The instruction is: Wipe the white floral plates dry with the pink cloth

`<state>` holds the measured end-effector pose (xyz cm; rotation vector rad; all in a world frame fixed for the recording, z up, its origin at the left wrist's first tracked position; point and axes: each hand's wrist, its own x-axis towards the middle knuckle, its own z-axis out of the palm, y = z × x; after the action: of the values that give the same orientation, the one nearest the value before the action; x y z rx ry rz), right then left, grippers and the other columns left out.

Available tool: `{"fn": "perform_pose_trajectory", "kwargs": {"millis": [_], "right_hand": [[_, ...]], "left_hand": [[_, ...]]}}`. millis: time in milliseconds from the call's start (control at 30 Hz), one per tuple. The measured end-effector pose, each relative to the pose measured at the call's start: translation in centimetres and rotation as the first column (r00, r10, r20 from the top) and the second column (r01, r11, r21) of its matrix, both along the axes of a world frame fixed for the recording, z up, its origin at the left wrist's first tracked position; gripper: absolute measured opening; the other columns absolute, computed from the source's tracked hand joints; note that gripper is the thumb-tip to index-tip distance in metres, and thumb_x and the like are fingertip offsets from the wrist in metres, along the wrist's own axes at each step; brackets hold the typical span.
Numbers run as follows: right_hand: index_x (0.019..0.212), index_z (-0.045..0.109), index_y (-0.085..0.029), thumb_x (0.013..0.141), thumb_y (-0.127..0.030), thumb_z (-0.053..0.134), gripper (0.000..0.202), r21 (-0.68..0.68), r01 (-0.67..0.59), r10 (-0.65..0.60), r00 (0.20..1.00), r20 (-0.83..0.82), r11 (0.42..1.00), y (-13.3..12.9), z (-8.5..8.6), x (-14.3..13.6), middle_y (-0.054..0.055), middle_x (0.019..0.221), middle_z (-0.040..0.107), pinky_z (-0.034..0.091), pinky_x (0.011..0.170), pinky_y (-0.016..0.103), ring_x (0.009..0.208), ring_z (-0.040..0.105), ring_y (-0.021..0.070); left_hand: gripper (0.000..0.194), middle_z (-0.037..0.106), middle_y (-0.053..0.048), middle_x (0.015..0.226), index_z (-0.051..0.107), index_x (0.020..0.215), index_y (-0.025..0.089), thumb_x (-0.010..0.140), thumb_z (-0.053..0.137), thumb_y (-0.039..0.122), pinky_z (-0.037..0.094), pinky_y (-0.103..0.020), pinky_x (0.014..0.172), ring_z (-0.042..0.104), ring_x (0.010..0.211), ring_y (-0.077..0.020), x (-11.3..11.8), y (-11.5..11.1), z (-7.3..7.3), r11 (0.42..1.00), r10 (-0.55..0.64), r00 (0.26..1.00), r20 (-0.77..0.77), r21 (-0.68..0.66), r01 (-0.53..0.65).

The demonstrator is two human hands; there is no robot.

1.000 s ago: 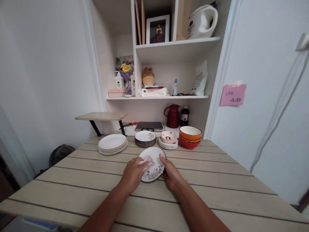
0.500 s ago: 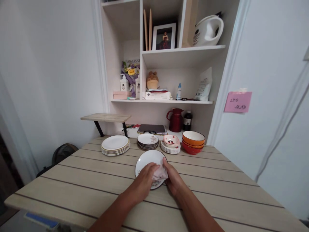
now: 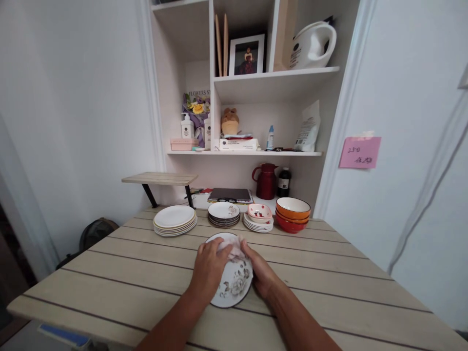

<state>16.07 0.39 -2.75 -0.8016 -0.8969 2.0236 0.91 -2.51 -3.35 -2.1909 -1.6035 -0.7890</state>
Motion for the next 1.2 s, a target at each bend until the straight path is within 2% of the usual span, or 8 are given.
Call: {"fn": "perform_pose_trajectory", "kwargs": {"millis": [133,300,433,600,700,800,1033,1200], "right_hand": [[0.109,0.064,-0.012,0.081,-0.060,0.052,0.056,-0.043,0.025,-0.026,1.000,-0.015,0.999,0.6,-0.6,0.2,0.014,0.099,0.074,0.047,0.091,0.040,0.092,0.069,0.0264],[0.110,0.063,-0.014,0.079,-0.060,0.054,0.056,-0.055,0.202,-0.201,0.979,0.010,0.978,1.8,-1.3,0.8,0.013,0.095,0.074,0.049,0.086,0.042,0.087,0.069,0.0267],[0.111,0.062,-0.015,0.082,-0.057,0.052,0.051,-0.049,0.244,-0.244,0.970,-0.012,0.969,2.1,-1.2,1.0,0.011,0.092,0.075,0.052,0.081,0.040,0.085,0.069,0.0258],[0.107,0.063,-0.015,0.083,-0.057,0.050,0.050,-0.003,0.193,-0.193,0.981,0.002,0.981,1.9,-1.2,0.9,0.010,0.095,0.074,0.052,0.073,0.035,0.082,0.069,0.0242],[0.104,0.064,-0.015,0.082,-0.059,0.051,0.051,0.003,0.166,-0.166,0.986,0.015,0.986,1.9,-1.5,0.9,0.010,0.097,0.074,0.052,0.070,0.034,0.081,0.068,0.0235],[0.105,0.064,-0.014,0.081,-0.057,0.054,0.050,0.005,0.162,-0.162,0.986,0.029,0.987,1.8,-1.6,0.9,0.010,0.099,0.074,0.051,0.075,0.034,0.084,0.068,0.0237],[0.101,0.064,-0.013,0.079,-0.042,0.063,0.036,0.025,0.195,-0.196,0.980,0.028,0.980,1.7,-1.5,0.7,0.010,0.089,0.075,0.053,0.074,0.034,0.079,0.070,0.0236],[0.096,0.062,-0.012,0.080,-0.034,0.063,0.027,0.005,0.332,-0.332,0.943,0.007,0.943,1.9,-1.6,0.3,0.009,0.081,0.075,0.054,0.068,0.033,0.072,0.070,0.0222]], "left_hand": [[0.031,0.053,-0.007,0.120,0.055,0.118,0.029,0.092,0.043,0.019,0.038,-0.041,0.090,0.050,0.108,-0.0236,-0.5,0.1,0.4,0.989,0.139,0.990,0.018,-0.058,-0.137],[0.026,0.055,-0.007,0.109,0.057,0.114,0.026,0.090,0.047,0.022,0.038,-0.039,0.087,0.050,0.102,-0.0232,-0.8,0.2,0.6,0.972,0.152,0.988,-0.031,-0.175,-0.155],[0.026,0.054,-0.007,0.108,0.057,0.113,0.025,0.088,0.052,0.026,0.038,-0.037,0.087,0.051,0.100,-0.0225,-0.8,0.0,0.4,0.976,0.022,0.999,-0.028,-0.216,-0.027],[0.032,0.052,-0.004,0.115,0.057,0.116,0.030,0.084,0.059,0.026,0.039,-0.032,0.087,0.051,0.100,-0.0194,-0.7,-0.3,-0.2,0.959,-0.158,0.985,0.073,-0.228,0.170],[0.036,0.050,-0.003,0.120,0.055,0.120,0.034,0.085,0.057,0.025,0.038,-0.034,0.090,0.050,0.103,-0.0203,-0.3,-0.3,-0.4,0.961,-0.195,0.977,0.082,-0.183,0.207],[0.038,0.050,-0.003,0.120,0.053,0.123,0.036,0.087,0.053,0.025,0.037,-0.038,0.090,0.049,0.107,-0.0226,0.2,-0.3,-0.5,0.977,-0.135,0.989,0.062,-0.156,0.143],[0.036,0.053,-0.008,0.113,0.051,0.125,0.031,0.089,0.049,0.030,0.039,-0.039,0.084,0.051,0.104,-0.0257,-0.5,0.4,-0.5,0.963,0.187,0.981,0.053,-0.206,-0.173],[0.032,0.054,-0.008,0.110,0.055,0.119,0.027,0.088,0.049,0.028,0.039,-0.038,0.083,0.051,0.101,-0.0257,-0.8,0.4,-0.5,0.960,0.152,0.988,0.014,-0.240,-0.145]]}}
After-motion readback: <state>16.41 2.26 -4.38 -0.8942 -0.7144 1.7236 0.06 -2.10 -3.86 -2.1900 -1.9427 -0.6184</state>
